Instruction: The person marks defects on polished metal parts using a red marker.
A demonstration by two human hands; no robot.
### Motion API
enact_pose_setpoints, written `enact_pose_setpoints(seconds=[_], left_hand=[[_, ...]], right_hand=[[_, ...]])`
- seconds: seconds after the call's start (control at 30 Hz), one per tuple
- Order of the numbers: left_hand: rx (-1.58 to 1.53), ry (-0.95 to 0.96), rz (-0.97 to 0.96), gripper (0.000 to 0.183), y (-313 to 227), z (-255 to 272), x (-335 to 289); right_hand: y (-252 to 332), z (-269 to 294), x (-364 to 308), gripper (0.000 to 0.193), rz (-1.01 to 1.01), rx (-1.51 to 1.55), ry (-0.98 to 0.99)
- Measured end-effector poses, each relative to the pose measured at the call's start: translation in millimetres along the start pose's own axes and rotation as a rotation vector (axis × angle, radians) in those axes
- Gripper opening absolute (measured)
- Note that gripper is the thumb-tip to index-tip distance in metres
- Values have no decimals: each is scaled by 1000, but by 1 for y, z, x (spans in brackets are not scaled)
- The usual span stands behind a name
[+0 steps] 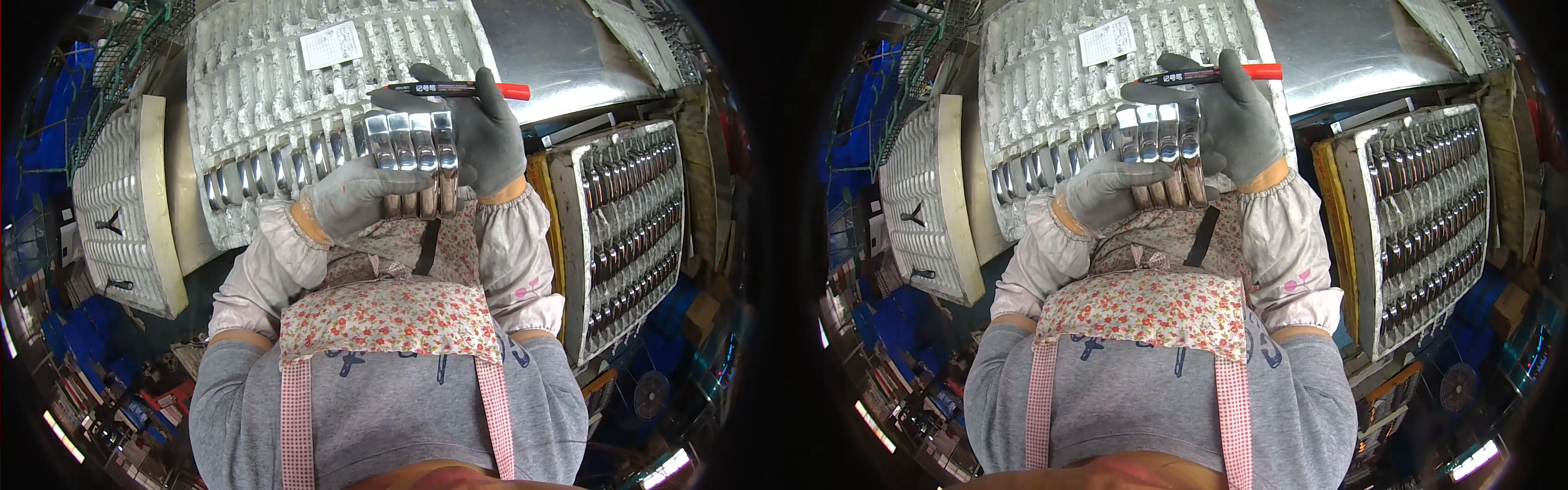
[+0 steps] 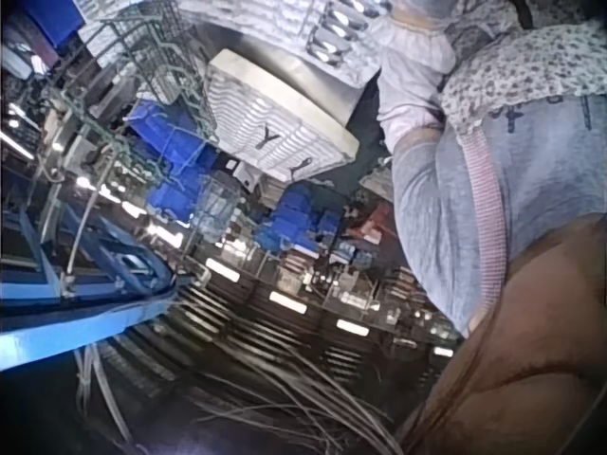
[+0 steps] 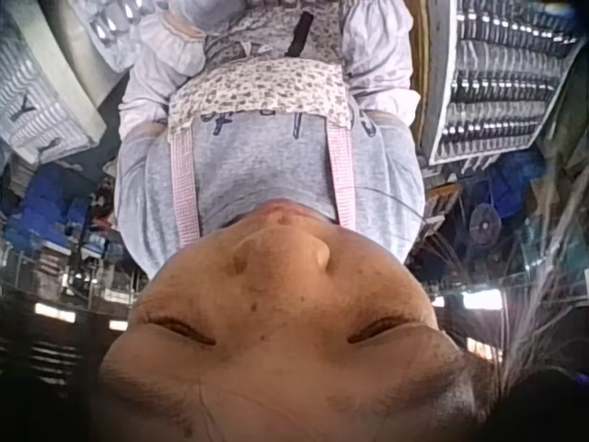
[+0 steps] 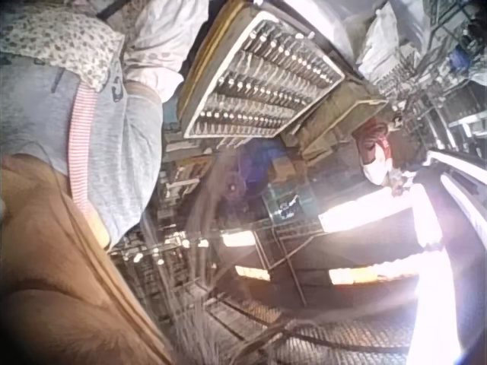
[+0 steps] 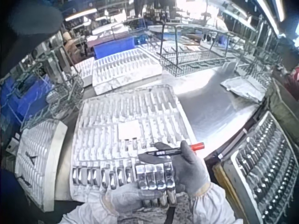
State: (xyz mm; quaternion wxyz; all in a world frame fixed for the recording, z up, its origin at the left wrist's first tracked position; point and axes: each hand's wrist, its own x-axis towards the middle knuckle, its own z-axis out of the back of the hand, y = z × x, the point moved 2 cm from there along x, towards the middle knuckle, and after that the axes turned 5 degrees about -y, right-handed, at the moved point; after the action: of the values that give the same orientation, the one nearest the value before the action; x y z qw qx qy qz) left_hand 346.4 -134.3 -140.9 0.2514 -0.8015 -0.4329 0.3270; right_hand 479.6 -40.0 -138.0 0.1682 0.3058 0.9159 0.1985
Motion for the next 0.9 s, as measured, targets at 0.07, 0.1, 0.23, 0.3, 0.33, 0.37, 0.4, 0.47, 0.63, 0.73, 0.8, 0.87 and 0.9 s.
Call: enact_pose_setpoints(seconds=[0.07,0.1,0.23,0.3,0.33,0.37,0.4,0.47,0.63,0.73,0.8,0.87,0.9], left_hand=[[11,23,-12,40,0,2,3],[20,43,-22,39,-1,2,4],[47,53,-49,50,-20,-11,6],[61,45,-45,52,-29,-12,5],[70,44,-54,52,-33,-11,4],[99,44,-48,54,-35,-10,4],[128,43,-42,56,-38,-8,3],[123,48,-44,56,-38,-5,2],[134,-5,-96,51,-35,5,-2],[127,-20,-84,47,-29,9,-2],[123,-63,-105,45,-27,9,-3],[169,-55,-110,41,-32,5,-4],[167,-55,-108,41,-33,4,-5]], right_hand=[[1,1,1,67,11,-29,15],[1,0,2,68,18,12,23],[7,-3,9,68,13,45,89],[12,-7,13,68,2,41,110],[13,-10,15,67,-15,42,122],[14,-14,19,67,-14,38,136],[15,-17,22,65,-21,34,126],[15,-23,27,63,-30,28,131],[19,-19,42,45,235,-481,7],[32,-23,36,37,449,-722,-148],[38,-27,31,30,685,-993,-274],[42,-36,21,26,657,-1069,-271],[43,-41,16,22,629,-1145,-266]])
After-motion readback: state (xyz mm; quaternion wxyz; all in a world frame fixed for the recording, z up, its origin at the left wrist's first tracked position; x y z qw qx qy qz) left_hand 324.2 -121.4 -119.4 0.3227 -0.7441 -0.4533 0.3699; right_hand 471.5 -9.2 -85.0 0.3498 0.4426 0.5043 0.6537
